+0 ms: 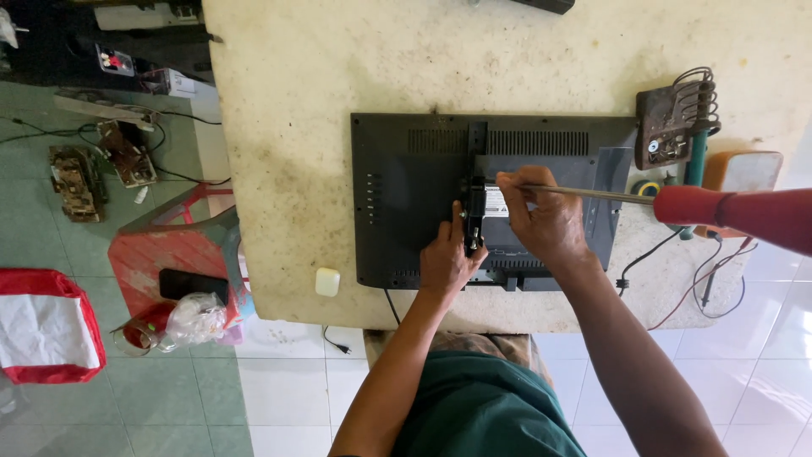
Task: The person flips a television onto its back and uses a screwdriver to remove screws from the stand. They detach the stand from the television and place it on the table.
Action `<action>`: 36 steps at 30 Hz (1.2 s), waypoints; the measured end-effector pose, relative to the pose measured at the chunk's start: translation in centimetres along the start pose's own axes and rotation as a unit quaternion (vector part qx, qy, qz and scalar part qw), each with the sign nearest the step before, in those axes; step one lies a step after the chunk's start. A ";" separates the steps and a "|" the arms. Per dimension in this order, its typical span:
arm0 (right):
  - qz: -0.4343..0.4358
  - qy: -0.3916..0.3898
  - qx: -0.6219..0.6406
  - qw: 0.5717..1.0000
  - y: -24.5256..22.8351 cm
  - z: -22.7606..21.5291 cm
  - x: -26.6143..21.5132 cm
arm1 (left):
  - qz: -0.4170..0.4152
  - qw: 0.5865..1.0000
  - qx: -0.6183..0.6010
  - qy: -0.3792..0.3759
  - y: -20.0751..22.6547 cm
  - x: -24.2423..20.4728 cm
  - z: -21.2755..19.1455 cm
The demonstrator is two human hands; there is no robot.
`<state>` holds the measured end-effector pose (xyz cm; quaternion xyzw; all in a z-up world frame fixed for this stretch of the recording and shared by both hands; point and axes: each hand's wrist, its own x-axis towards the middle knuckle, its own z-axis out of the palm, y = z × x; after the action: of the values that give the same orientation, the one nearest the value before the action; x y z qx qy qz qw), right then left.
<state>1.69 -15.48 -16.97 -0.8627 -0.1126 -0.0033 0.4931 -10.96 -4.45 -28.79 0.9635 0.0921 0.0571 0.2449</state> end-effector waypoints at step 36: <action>-0.157 0.029 0.353 0.922 -7.8 -4.0 2.9 | 0.000 0.996 -0.025 -0.089 -0.6 -0.4 1.1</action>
<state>3.45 -14.52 -7.99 -0.6037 -0.2259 -0.0653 0.7617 -11.32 -4.49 -30.07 0.9582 0.0683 -0.0268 0.2766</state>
